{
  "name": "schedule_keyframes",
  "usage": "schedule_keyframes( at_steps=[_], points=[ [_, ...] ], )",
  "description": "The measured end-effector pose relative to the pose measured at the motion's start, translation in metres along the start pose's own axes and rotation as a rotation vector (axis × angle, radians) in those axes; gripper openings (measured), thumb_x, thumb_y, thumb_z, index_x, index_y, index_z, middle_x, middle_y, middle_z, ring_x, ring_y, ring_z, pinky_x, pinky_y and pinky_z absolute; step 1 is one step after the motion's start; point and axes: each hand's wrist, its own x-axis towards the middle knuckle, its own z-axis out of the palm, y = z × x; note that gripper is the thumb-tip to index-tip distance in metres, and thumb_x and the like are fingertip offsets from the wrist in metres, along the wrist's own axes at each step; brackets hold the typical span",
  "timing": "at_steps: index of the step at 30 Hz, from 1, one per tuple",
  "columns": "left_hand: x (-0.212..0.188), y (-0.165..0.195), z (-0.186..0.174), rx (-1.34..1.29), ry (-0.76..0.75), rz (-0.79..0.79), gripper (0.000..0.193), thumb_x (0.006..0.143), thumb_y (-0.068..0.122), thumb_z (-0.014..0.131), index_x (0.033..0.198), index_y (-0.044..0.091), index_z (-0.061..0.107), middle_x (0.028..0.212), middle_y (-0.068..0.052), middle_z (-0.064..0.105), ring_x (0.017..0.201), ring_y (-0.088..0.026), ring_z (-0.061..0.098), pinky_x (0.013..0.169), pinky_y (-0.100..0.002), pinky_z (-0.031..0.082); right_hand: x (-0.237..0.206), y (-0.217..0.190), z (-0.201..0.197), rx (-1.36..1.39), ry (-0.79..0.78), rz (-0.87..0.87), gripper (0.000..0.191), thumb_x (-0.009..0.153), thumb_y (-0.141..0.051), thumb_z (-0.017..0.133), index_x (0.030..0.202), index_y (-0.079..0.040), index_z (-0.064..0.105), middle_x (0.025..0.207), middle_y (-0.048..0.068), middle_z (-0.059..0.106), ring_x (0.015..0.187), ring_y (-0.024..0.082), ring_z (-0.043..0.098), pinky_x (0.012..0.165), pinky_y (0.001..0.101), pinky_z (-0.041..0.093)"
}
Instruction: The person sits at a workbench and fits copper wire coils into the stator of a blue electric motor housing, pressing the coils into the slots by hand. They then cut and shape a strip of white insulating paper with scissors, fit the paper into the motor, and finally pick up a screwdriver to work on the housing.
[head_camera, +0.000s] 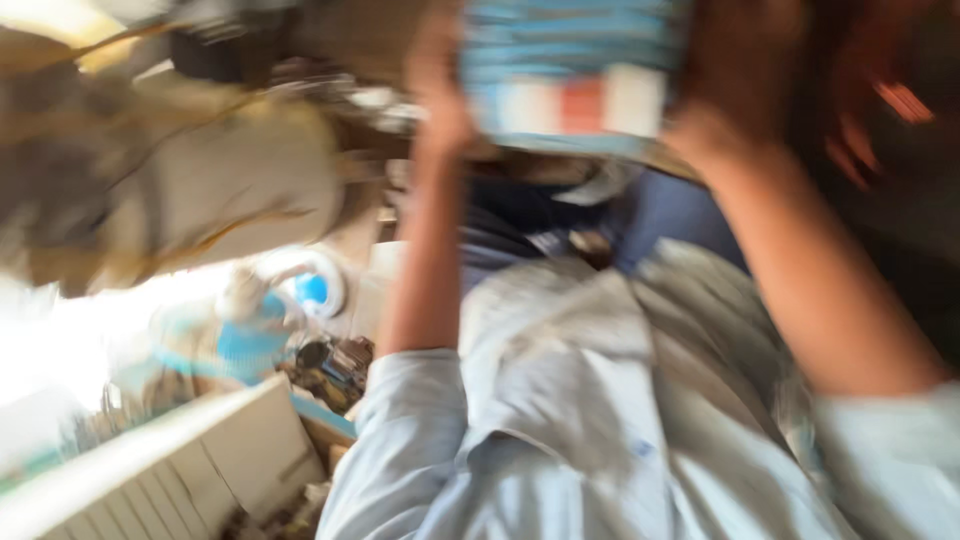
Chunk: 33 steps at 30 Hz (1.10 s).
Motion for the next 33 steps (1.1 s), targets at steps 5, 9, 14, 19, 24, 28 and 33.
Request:
schedule_keyframes(
  at_steps=[5, 9, 14, 19, 24, 28, 33],
  points=[
    [0.036, 0.026, 0.018, -0.241, -0.006, -0.008, 0.033, 0.083, -0.003, 0.068, 0.113, 0.009, 0.062, 0.113, -0.011, 0.065, 0.112, -0.033, 0.063, 0.097, -0.039, 0.055, 0.016, 0.027, 0.03, -0.241, -0.217, -0.197, 0.019, 0.102, -0.022, 0.063, 0.111, -0.01, 0.075, 0.128, 0.004, 0.068, 0.11, 0.023, 0.065, 0.09, 0.0407, 0.052],
    [0.053, 0.036, 0.011, -0.348, -0.038, 0.081, 0.04, 0.085, 0.0, 0.071, 0.124, 0.009, 0.063, 0.129, -0.011, 0.059, 0.123, -0.033, 0.06, 0.104, -0.039, 0.056, 0.018, 0.043, 0.039, -0.328, -0.25, -0.325, 0.02, 0.102, -0.023, 0.065, 0.113, -0.009, 0.074, 0.128, 0.006, 0.068, 0.111, 0.025, 0.065, 0.091, 0.0415, 0.052],
    [0.062, 0.033, -0.001, -0.344, -0.2, 0.059, 0.039, 0.093, 0.014, 0.072, 0.129, 0.009, 0.057, 0.133, -0.015, 0.053, 0.115, -0.035, 0.064, 0.094, -0.04, 0.057, 0.021, 0.044, 0.042, -0.397, -0.254, -0.395, 0.023, 0.102, -0.025, 0.067, 0.116, -0.008, 0.073, 0.127, 0.008, 0.069, 0.112, 0.027, 0.065, 0.093, 0.0426, 0.052],
    [0.061, 0.033, 0.004, -0.323, -0.083, 0.024, 0.03, 0.091, 0.016, 0.07, 0.118, 0.012, 0.058, 0.119, -0.01, 0.061, 0.111, -0.033, 0.066, 0.091, -0.041, 0.056, 0.035, 0.018, 0.034, -0.481, -0.226, -0.434, 0.026, 0.101, -0.027, 0.07, 0.118, -0.007, 0.072, 0.127, 0.01, 0.069, 0.113, 0.029, 0.065, 0.095, 0.0436, 0.052],
    [0.062, 0.026, 0.016, -0.539, 0.007, 0.054, 0.037, 0.081, 0.016, 0.075, 0.114, 0.01, 0.06, 0.111, -0.012, 0.062, 0.107, -0.027, 0.069, 0.094, -0.036, 0.059, 0.05, -0.01, 0.013, -0.568, -0.217, -0.454, 0.03, 0.101, -0.029, 0.072, 0.121, -0.006, 0.071, 0.127, 0.012, 0.069, 0.114, 0.031, 0.065, 0.097, 0.0447, 0.052],
    [0.076, 0.016, 0.014, -1.069, -0.301, -0.152, 0.055, 0.092, 0.017, 0.078, 0.141, 0.002, 0.057, 0.132, -0.021, 0.073, 0.119, -0.03, 0.074, 0.104, -0.041, 0.063, 0.057, -0.036, 0.006, -0.624, -0.229, -0.487, 0.034, 0.101, -0.03, 0.074, 0.123, -0.005, 0.071, 0.127, 0.013, 0.07, 0.115, 0.032, 0.065, 0.099, 0.0455, 0.052],
    [0.091, 0.006, -0.001, -0.65, -0.401, -0.193, 0.056, 0.08, 0.029, 0.084, 0.13, 0.01, 0.066, 0.116, -0.01, 0.076, 0.103, -0.022, 0.072, 0.088, -0.037, 0.057, 0.062, -0.061, 0.005, -0.686, -0.283, -0.579, 0.038, 0.1, -0.032, 0.076, 0.126, -0.004, 0.07, 0.127, 0.015, 0.07, 0.116, 0.034, 0.065, 0.1, 0.0466, 0.051]
  ],
)
